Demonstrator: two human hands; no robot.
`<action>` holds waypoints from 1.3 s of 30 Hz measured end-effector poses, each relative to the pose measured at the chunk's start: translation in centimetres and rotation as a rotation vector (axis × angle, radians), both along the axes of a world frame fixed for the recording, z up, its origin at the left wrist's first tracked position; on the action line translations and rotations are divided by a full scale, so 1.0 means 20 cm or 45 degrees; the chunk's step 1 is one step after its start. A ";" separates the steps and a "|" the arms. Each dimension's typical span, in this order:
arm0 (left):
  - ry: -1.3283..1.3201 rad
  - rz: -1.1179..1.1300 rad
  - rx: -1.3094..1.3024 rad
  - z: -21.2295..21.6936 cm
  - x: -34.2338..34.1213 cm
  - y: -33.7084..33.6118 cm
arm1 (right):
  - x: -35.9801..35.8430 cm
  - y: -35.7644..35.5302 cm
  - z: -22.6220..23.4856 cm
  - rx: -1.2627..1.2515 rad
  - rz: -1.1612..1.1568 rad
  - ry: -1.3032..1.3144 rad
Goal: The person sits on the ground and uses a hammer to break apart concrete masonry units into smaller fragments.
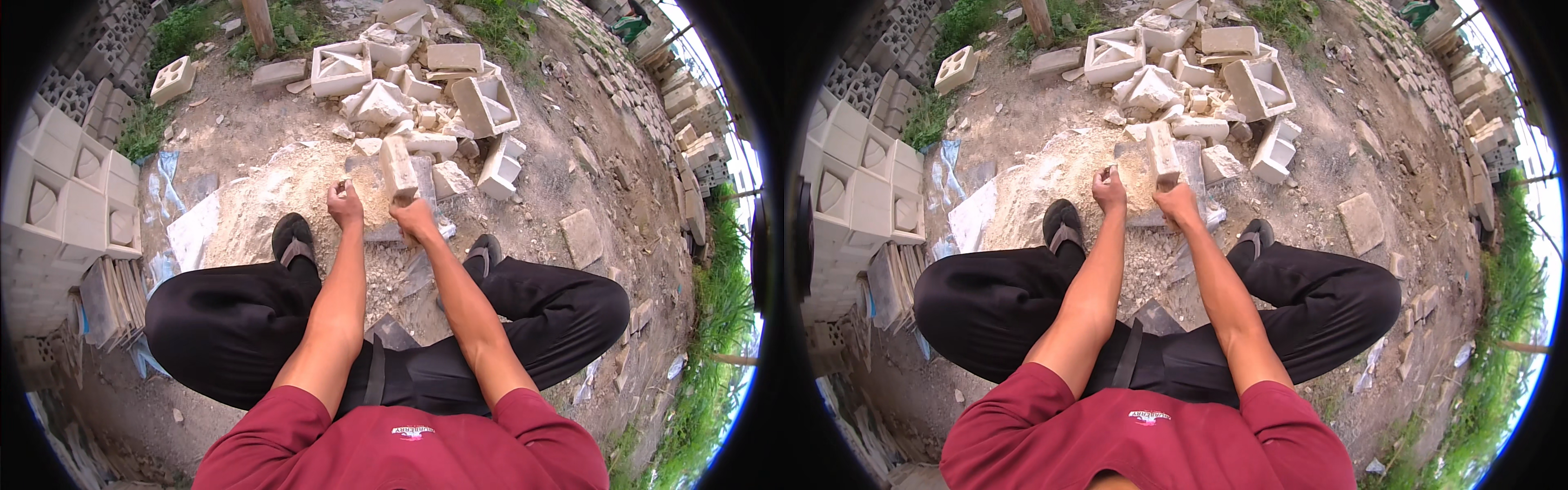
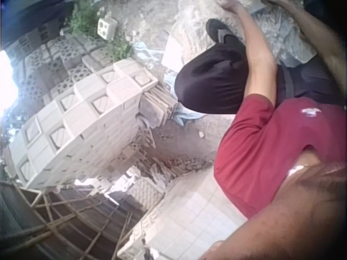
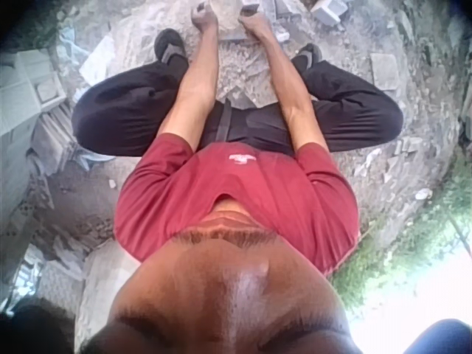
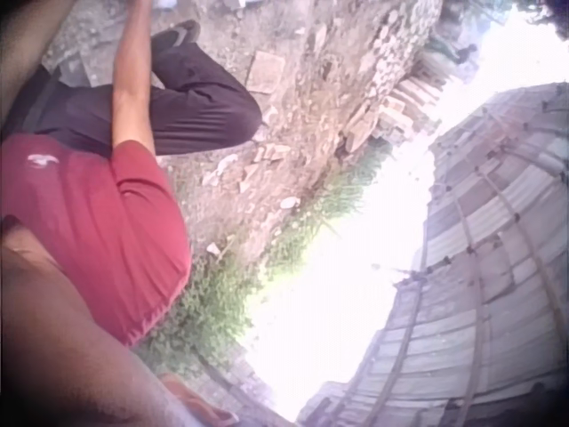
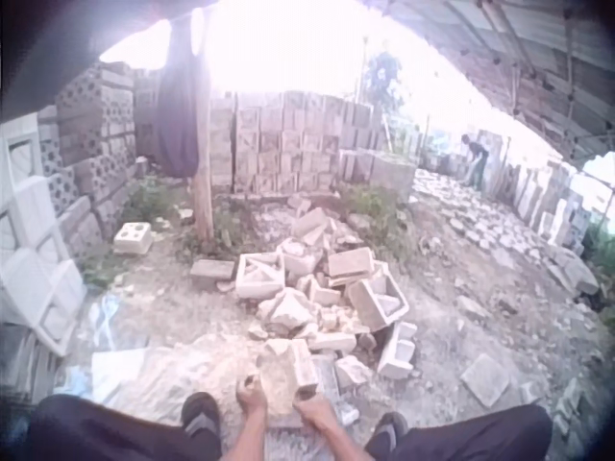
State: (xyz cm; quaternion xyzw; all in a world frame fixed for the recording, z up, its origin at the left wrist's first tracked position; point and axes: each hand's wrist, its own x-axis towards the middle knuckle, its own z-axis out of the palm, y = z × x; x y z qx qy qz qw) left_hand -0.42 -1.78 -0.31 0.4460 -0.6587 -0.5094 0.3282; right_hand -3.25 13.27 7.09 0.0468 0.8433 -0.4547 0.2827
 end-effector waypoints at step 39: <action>-0.383 -1.321 -0.393 -0.03 -0.04 0.22 | -0.10 0.28 -0.41 0.095 -0.029 0.144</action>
